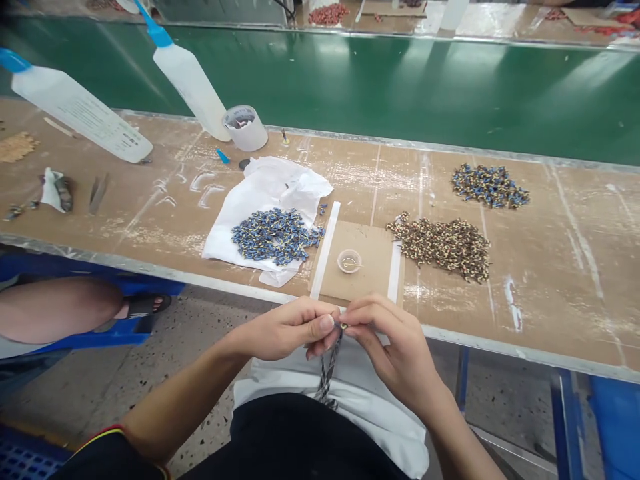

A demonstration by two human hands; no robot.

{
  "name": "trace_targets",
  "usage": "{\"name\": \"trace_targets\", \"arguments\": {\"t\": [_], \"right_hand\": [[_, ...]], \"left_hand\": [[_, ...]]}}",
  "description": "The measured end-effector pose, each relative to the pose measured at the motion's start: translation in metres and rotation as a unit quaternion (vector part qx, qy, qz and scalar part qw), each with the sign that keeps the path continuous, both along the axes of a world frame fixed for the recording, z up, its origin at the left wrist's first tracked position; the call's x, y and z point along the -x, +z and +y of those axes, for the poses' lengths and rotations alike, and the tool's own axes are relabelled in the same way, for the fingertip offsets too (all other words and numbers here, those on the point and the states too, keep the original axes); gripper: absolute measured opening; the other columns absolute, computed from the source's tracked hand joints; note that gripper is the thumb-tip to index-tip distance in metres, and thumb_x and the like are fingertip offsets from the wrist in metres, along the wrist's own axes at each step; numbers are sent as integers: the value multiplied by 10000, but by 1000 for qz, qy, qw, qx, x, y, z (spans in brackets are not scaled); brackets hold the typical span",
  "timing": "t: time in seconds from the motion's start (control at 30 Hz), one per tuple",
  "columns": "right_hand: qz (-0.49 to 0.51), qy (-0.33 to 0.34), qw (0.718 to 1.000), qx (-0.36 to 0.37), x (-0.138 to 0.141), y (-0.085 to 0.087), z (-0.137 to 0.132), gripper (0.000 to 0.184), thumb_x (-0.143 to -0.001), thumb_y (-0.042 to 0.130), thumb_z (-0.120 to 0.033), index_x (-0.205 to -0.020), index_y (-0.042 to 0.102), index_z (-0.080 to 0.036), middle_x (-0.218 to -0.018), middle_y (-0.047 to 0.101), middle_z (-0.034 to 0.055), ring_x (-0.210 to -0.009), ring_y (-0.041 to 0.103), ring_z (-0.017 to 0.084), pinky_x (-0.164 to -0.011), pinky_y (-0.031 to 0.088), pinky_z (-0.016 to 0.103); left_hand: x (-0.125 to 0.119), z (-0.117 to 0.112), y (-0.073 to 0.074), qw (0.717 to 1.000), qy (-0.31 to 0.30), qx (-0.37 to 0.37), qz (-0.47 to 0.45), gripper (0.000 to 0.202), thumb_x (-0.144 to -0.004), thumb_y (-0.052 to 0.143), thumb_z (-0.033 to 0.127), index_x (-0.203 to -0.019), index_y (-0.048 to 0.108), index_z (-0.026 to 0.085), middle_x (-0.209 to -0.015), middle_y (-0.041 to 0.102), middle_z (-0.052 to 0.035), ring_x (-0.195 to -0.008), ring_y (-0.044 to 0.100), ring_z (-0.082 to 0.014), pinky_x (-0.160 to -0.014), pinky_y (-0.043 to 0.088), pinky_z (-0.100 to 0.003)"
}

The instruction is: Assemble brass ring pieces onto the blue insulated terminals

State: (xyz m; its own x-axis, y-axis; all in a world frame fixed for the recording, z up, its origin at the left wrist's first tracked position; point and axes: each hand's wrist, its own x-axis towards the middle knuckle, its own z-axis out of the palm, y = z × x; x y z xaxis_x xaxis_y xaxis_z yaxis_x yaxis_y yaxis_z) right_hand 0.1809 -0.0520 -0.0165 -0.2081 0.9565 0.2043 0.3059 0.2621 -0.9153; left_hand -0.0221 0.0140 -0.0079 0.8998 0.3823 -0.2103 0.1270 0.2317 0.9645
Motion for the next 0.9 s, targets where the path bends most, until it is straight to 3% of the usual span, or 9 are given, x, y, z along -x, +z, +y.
{"name": "trace_targets", "arguments": {"t": [0.1, 0.2, 0.27, 0.43, 0.9], "right_hand": [[53, -41, 996, 50, 4, -4, -4, 90, -905, 619, -188, -945, 674, -246, -898, 659, 55, -832, 643, 192, -700, 523, 301], [120, -89, 984, 101, 11, -8, -9, 41, -909, 627, -224, -913, 666, -233, -885, 638, 45, -806, 625, 169, -665, 524, 266], [160, -108, 973, 128, 16, -11, -11, 42, -913, 627, -245, -900, 659, -221, -866, 631, 39, -764, 616, 155, -652, 530, 258], [189, -116, 960, 174, 21, -16, -14, 60, -919, 627, -250, -877, 650, -214, -810, 625, 10, -695, 600, 119, -646, 516, 234], [45, -21, 989, 138, 16, -14, -11, 194, -965, 523, -269, -782, 526, -206, -731, 565, 6, -629, 545, 133, -585, 443, 258]], "left_hand": [[-2, -6, 2, 990, 38, -128, 41, 396, -1018, 334, 447, -848, 528, 147, -719, 534, -14, -644, 514, -129, -602, 410, -237], [-4, -11, 1, 945, 84, -305, 79, 305, -1015, 382, 363, -882, 551, 147, -759, 571, -23, -683, 524, -142, -629, 391, -251], [-5, -13, -2, 922, 104, -365, 76, 277, -1017, 379, 312, -875, 553, 150, -772, 584, -28, -689, 533, -143, -632, 391, -248], [-8, -15, -10, 896, 125, -418, 79, 273, -1013, 358, 236, -822, 537, 158, -766, 577, -32, -683, 540, -141, -621, 393, -236], [0, -14, -14, 834, 79, -540, 84, 217, -880, 390, 66, -723, 482, 184, -660, 552, -8, -593, 530, -143, -527, 334, -256]]}}
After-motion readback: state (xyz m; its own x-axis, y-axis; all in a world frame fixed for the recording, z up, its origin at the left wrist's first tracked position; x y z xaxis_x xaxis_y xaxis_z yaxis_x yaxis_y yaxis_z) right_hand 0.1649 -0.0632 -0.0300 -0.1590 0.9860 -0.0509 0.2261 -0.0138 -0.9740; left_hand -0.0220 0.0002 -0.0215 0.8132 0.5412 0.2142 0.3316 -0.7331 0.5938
